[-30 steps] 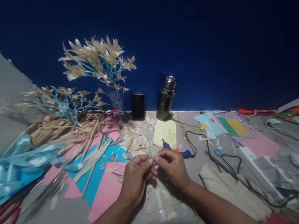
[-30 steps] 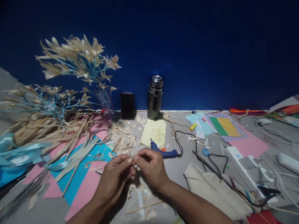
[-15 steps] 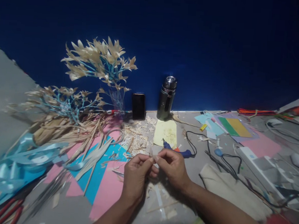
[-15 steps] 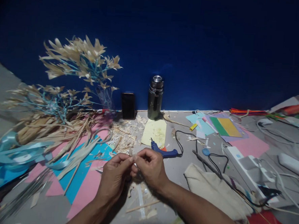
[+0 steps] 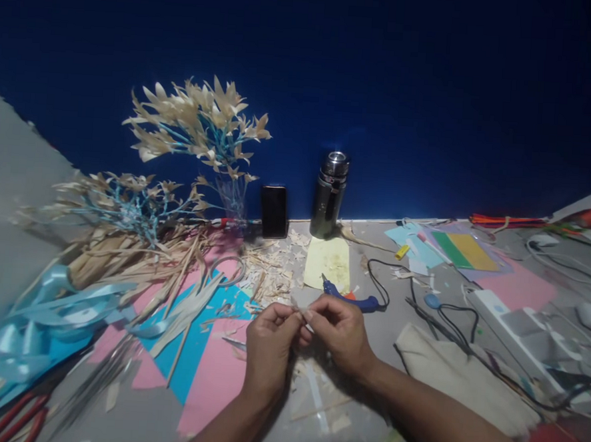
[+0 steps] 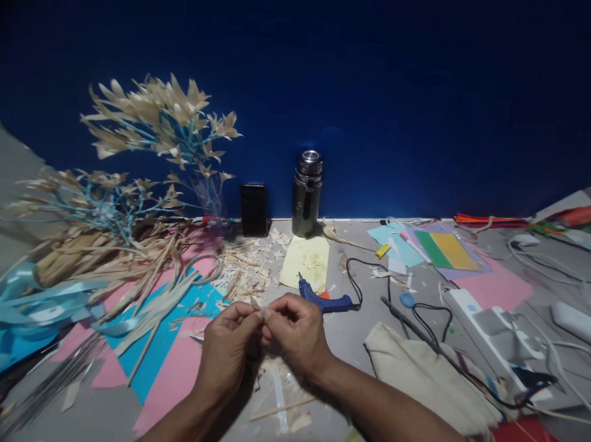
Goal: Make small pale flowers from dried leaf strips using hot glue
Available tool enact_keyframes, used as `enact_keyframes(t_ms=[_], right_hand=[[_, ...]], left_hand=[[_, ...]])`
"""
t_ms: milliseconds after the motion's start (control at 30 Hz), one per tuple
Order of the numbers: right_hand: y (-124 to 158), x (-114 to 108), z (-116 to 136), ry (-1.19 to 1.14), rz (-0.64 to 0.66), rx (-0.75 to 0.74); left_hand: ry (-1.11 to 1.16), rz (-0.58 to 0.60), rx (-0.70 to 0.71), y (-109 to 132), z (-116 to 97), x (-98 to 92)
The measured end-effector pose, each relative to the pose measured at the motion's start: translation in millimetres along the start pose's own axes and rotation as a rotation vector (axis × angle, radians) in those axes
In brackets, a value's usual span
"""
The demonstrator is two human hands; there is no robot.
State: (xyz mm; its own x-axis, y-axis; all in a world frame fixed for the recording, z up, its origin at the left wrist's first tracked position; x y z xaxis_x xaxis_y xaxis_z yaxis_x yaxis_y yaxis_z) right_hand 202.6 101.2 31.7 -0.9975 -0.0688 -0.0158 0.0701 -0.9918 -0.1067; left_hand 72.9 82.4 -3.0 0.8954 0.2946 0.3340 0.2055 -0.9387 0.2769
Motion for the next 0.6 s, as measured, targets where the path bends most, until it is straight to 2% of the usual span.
enact_keyframes(t_ms=[200, 367, 467, 600], right_hand=[[-10.9, -8.2, -4.7, 0.12, 0.025, 0.037], [-14.0, -1.4, -20.5, 0.061, 0.145, 0.146], [-13.4, 0.1, -21.7, 0.096, 0.141, 0.096], [-13.7, -2.8, -15.4, 0.224, 0.072, -0.091]], left_hand=[[-0.024, 0.022, -0.046, -2.1, 0.3, -5.9], [-0.079, 0.03, -0.055, -5.2, 4.5, -11.6], [-0.116, 0.002, -0.022, -7.2, 5.2, -12.7], [-0.118, -0.027, 0.018, -11.0, 7.9, -10.7]])
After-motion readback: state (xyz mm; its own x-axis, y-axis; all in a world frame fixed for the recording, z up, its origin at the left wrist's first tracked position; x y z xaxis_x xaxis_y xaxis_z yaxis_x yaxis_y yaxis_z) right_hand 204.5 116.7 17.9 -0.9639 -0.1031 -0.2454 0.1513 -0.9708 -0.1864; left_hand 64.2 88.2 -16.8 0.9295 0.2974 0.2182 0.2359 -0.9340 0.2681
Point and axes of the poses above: each hand's wrist, its own y-axis away from the middle knuckle, its own x-axis out of the palm, z = x × y, the point moved 6 cm from there along -y, towards the middle knuckle, and after that the axes turned 3 degrees about y, right-handed, at the moved point
